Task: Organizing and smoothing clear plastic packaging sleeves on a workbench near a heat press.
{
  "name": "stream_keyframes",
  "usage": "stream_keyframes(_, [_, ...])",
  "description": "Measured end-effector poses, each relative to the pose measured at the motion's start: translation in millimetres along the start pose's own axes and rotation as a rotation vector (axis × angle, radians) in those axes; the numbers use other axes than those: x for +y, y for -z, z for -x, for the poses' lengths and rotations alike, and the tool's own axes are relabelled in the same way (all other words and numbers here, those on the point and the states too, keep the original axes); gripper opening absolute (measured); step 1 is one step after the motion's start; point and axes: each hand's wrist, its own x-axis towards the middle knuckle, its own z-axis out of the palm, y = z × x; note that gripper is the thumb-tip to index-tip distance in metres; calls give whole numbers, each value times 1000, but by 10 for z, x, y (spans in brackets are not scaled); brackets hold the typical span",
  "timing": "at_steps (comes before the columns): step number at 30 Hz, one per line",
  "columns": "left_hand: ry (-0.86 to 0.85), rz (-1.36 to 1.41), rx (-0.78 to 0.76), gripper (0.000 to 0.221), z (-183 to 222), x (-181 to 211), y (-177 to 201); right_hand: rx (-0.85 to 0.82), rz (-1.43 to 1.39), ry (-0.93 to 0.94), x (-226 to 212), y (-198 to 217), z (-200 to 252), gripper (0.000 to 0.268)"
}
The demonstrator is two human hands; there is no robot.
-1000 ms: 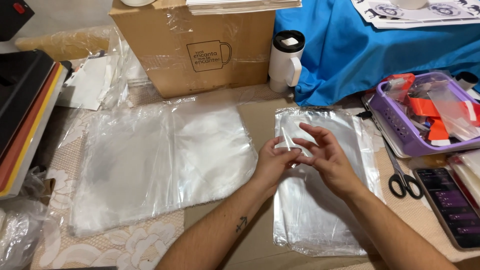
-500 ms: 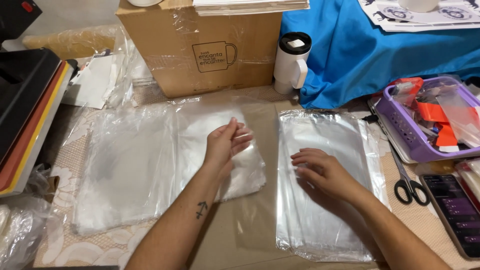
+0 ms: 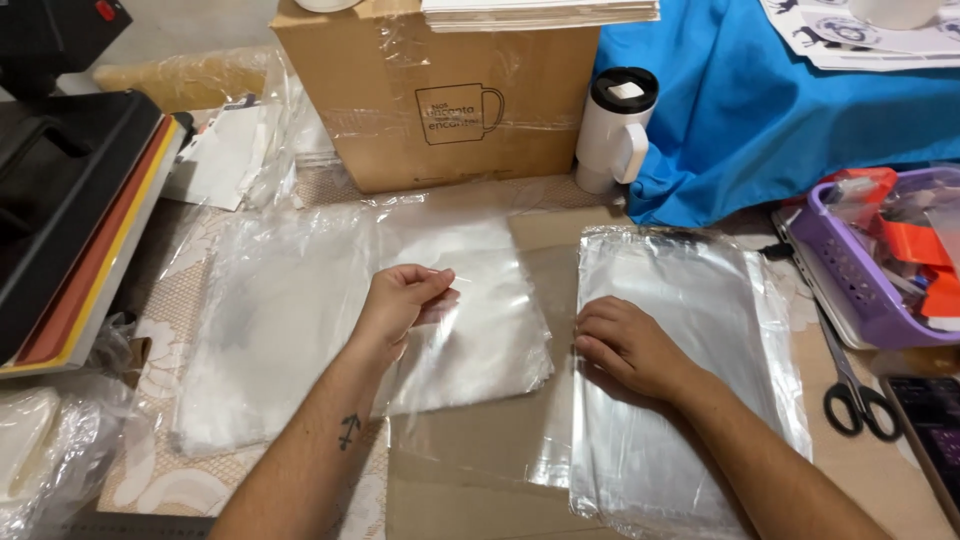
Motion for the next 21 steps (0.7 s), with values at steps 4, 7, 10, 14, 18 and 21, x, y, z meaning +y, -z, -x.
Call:
stream_keyframes(4, [-92, -42, -104, 51, 200, 364, -74, -43, 53, 55, -2, 14, 27, 43])
stream_keyframes(7, [-265, -235, -280, 107, 381, 651, -169, -70, 123, 104, 48, -27, 52, 45])
stream_keyframes(10, [-293, -387, -391, 64, 225, 631, -124, -69, 137, 189, -30, -17, 39, 47])
stream_keyframes(14, [-439, -467, -453, 63, 77, 707, -55, -41, 137, 221, -149, 45, -10, 44])
stream_keyframes(18, [-522, -592, -478, 65, 179, 1006, -94, -79, 175, 238, -17, -74, 34, 47])
stream_keyframes(21, [-539, -651, -498, 65, 235, 1130, -127, -42, 181, 247, -184, 21, 9, 43])
